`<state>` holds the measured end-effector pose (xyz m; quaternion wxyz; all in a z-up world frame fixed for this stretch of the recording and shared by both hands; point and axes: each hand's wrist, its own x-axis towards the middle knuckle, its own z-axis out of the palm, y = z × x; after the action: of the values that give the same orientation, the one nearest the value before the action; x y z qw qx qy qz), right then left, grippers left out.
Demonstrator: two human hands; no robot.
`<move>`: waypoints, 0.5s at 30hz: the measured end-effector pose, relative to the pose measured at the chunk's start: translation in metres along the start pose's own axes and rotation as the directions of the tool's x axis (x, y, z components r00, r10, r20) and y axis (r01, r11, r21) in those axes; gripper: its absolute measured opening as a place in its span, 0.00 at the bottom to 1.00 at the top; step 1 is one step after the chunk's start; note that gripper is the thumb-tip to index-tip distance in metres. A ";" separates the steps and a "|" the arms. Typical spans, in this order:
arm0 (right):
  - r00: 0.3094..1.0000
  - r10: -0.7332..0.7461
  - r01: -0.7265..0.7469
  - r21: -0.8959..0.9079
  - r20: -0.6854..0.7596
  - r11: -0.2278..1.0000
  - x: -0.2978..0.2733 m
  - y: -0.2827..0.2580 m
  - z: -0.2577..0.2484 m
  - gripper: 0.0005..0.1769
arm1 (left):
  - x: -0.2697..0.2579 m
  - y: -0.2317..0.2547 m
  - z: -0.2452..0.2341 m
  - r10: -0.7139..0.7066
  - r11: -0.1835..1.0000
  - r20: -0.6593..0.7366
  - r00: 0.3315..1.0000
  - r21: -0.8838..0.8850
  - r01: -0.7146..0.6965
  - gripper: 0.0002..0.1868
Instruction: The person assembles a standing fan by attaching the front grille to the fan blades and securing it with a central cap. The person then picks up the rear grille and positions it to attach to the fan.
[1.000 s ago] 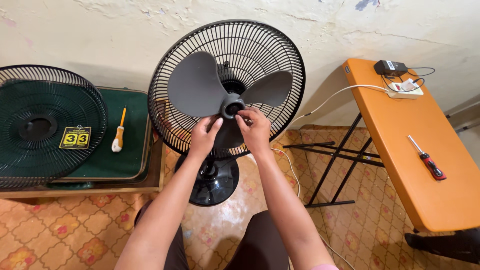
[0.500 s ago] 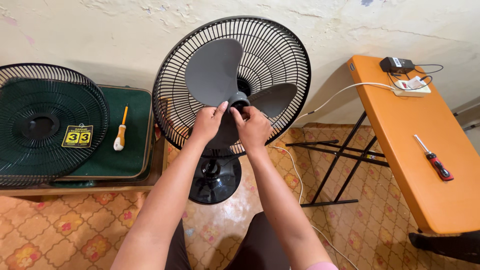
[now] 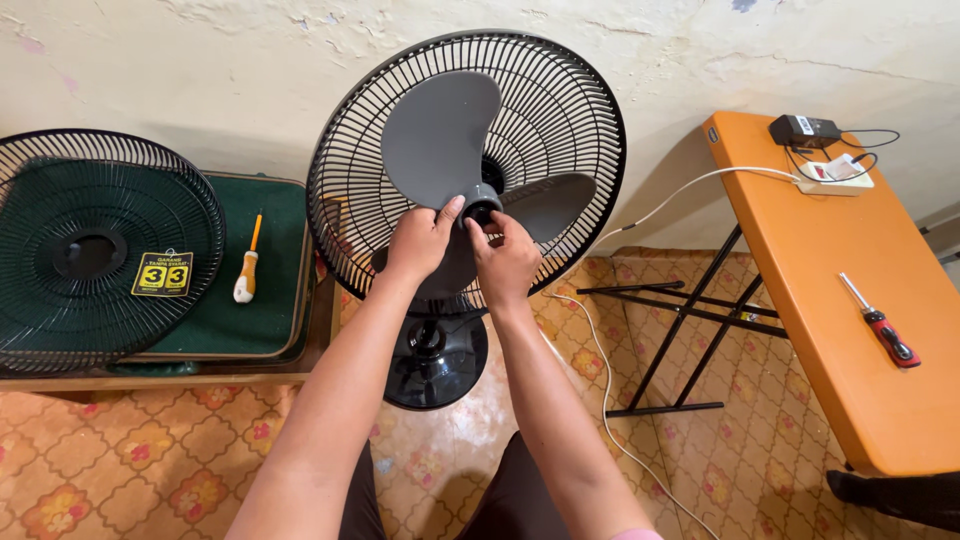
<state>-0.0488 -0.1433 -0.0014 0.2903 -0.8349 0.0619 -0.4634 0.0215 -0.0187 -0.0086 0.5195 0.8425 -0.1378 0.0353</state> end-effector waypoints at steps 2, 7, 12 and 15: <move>0.997 -0.067 0.064 -0.079 -0.040 0.995 0.000 0.000 0.000 0.18 | 0.000 0.002 -0.001 0.011 1.000 -0.003 1.000 0.014 -0.011 0.30; 0.997 -0.071 0.071 -0.084 0.005 0.994 0.004 0.004 0.004 0.17 | 0.006 0.002 -0.007 0.015 1.000 0.044 0.999 0.012 -0.016 0.30; 0.981 -0.192 0.192 0.000 0.015 0.981 0.007 0.009 0.005 0.16 | 0.010 -0.001 -0.009 0.007 1.000 0.039 0.999 0.009 -0.007 0.29; 0.962 -0.272 0.271 0.039 0.013 0.962 0.010 0.012 0.003 0.15 | 0.011 -0.002 -0.009 0.004 1.000 0.042 0.999 0.005 -0.004 0.29</move>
<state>-0.0390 -0.1554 -0.0014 0.2401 -0.8342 -0.0642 -0.4924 0.0334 -0.0127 -0.0038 0.5144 0.8441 -0.1502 0.0190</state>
